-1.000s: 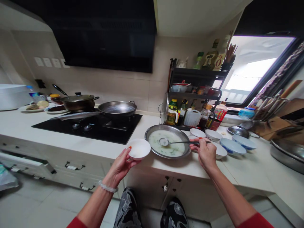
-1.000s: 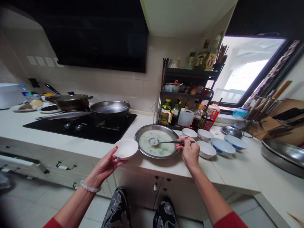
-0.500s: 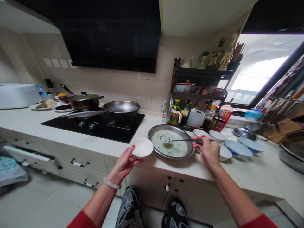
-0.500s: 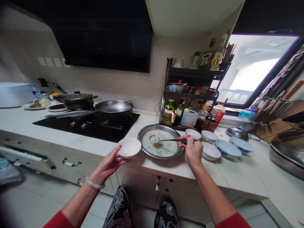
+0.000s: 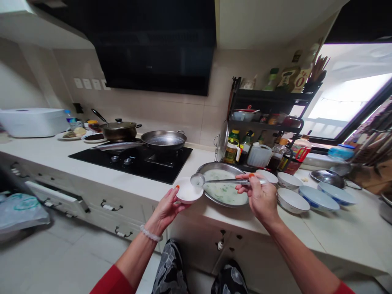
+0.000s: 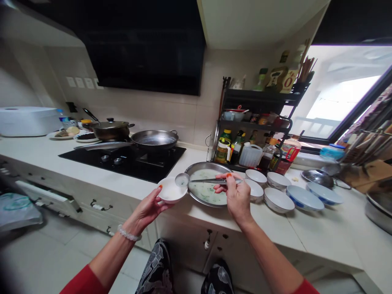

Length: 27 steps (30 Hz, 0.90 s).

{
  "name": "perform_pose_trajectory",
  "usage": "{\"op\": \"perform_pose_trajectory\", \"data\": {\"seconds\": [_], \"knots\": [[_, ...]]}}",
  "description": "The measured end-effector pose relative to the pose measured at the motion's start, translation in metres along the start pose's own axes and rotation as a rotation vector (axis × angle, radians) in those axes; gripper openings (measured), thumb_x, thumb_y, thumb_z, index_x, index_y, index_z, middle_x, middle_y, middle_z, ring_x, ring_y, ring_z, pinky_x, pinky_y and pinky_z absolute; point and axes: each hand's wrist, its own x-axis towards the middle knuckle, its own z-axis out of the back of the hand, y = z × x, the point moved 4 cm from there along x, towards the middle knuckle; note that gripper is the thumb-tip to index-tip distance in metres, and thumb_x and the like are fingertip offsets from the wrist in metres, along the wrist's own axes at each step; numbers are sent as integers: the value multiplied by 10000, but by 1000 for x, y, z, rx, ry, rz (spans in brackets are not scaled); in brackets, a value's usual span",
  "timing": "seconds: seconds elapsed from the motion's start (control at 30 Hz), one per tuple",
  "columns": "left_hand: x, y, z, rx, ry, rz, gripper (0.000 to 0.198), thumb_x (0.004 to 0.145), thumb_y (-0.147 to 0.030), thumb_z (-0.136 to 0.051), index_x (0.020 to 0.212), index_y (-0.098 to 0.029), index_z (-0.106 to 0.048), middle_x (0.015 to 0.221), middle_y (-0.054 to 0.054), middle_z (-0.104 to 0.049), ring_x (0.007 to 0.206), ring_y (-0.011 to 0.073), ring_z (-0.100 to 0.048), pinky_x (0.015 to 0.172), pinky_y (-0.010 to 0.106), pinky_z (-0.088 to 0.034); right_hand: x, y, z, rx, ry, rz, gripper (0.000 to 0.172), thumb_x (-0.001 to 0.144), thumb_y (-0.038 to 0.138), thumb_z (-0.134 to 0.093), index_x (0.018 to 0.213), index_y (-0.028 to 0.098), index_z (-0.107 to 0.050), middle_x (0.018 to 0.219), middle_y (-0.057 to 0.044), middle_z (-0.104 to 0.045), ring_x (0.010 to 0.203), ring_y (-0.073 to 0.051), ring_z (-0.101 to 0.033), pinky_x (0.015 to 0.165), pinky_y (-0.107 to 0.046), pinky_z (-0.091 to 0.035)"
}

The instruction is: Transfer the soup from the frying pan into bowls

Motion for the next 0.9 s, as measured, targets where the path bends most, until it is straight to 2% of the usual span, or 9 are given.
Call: {"op": "perform_pose_trajectory", "data": {"seconds": [0.1, 0.23, 0.37, 0.43, 0.5, 0.6, 0.7, 0.77, 0.9], "knots": [[1, 1, 4, -8, 15, -5, 287, 831, -238, -667, 1085, -151, -563, 769, 65, -680, 649, 202, -681, 624, 380, -599, -17, 1, -8, -92, 96, 62, 283, 881, 432, -531, 868, 174, -646, 911, -88, -706, 579, -134, -646, 515, -270, -553], [3, 2, 10, -19, 31, -4, 242, 854, -226, -634, 1073, -148, -566, 742, 55, -678, 650, 208, -686, 658, 421, -601, -40, 2, -15, -151, 268, 212, 225, 912, 356, -504, 925, 212, -677, 988, -85, -708, 614, -138, -656, 589, -304, -583], [5, 3, 14, 12, 56, -6, 283, 845, -266, -655, 1092, -155, -570, 754, 62, -688, 675, 215, -701, 657, 386, -598, -60, 0, -18, -144, 541, 353, 203, 887, 271, -536, 996, 241, -705, 1082, -104, -709, 836, -205, -688, 629, -329, -593], [6, 3, 14, 24, 66, -9, 309, 840, -283, -663, 1107, -157, -571, 812, 84, -702, 711, 232, -712, 647, 373, -596, -64, -1, -18, -163, 585, 355, 201, 868, 276, -558, 988, 247, -718, 1096, -103, -709, 890, -224, -684, 642, -338, -595], [6, 3, 13, 19, 62, -7, 316, 837, -289, -667, 1108, -155, -577, 846, 98, -708, 729, 241, -716, 648, 373, -595, -62, -1, -16, -153, 492, 312, 188, 863, 314, -566, 943, 248, -722, 1068, -96, -717, 801, -210, -688, 626, -342, -594], [6, 4, 12, 8, 47, 8, 321, 828, -290, -679, 1104, -155, -587, 838, 96, -709, 735, 238, -716, 665, 374, -595, -49, -1, -5, -125, 184, 226, 207, 878, 371, -547, 897, 228, -695, 1008, -92, -719, 637, -169, -663, 588, -334, -581], [7, 5, 11, 6, 37, 19, 320, 828, -282, -678, 1109, -162, -583, 806, 81, -708, 734, 235, -713, 665, 373, -596, -30, -7, 10, -128, -66, 153, 253, 889, 410, -528, 880, 188, -648, 938, -90, -707, 588, -148, -648, 529, -297, -553], [7, 5, 12, 7, 35, 15, 312, 836, -273, -665, 1113, -160, -576, 790, 78, -706, 717, 233, -709, 659, 380, -596, -19, -15, 19, -162, -136, 123, 296, 879, 446, -529, 858, 166, -623, 895, -86, -698, 550, -129, -632, 501, -274, -538], [7, 5, 12, 2, 18, 11, 274, 852, -240, -642, 1101, -149, -570, 799, 83, -700, 707, 229, -706, 645, 383, -598, -9, -32, 33, -291, -153, 138, 355, 860, 506, -520, 845, 160, -601, 873, -76, -685, 500, -111, -611, 498, -271, -535]]}}
